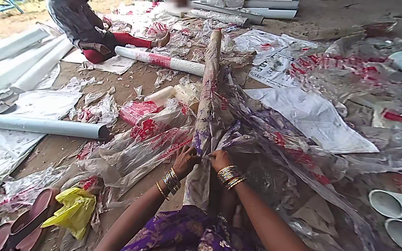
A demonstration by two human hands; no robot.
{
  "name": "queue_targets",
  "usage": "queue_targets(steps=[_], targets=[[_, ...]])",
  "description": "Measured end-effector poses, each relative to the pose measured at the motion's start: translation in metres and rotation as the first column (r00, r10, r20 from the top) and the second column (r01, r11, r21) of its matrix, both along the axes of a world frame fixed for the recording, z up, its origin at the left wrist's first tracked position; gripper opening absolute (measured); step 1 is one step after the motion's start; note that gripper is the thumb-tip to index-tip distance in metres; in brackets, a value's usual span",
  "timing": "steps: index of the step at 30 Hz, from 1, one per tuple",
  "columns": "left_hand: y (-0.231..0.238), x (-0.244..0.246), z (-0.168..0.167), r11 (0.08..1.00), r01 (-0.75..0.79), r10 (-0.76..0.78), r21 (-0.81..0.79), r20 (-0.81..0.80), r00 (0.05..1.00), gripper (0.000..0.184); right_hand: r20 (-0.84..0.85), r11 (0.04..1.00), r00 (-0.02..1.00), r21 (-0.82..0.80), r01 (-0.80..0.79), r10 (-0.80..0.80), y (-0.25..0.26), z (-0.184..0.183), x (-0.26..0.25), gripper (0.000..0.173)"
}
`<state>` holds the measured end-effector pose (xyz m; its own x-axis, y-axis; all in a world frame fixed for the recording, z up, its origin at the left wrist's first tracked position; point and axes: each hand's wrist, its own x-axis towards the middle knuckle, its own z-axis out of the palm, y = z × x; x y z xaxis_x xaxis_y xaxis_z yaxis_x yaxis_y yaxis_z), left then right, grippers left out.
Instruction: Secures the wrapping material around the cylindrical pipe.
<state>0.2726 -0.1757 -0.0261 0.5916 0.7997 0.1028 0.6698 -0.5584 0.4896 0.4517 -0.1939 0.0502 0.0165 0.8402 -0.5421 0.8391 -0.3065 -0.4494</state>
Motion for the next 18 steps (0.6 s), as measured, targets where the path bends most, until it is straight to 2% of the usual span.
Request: queue_targets(steps=[2,6,10,13,18], targets=[[0.001,-0.001,-0.002,0.997,0.005,-0.007,0.075,0.022,1.0,0.016,0.017,0.999,0.999,-0.021,-0.042,0.042,0.01,-0.005,-0.011,0.032],[0.003,-0.004,-0.003,0.994,0.021,-0.021,0.105,0.002,1.0,0.016,0.074,0.994,0.993,-0.065,-0.091,0.096,0.014,-0.014,-0.027,0.033],[0.002,-0.009,-0.013,0.968,0.049,-0.053,0.247,0.011,0.999,0.013,0.125,0.974,0.974,-0.154,-0.167,0.187,-0.001,-0.002,-0.034,0.032],[-0.001,-0.011,-0.02,0.96,0.038,-0.06,0.277,0.071,0.996,0.014,0.096,0.958,0.967,-0.19,-0.213,0.234,-0.007,0.0,-0.031,0.032],[-0.001,-0.013,-0.017,0.954,-0.03,-0.018,0.298,0.159,0.987,0.014,0.106,0.982,0.986,-0.15,-0.114,0.131,-0.001,-0.004,-0.042,0.032]])
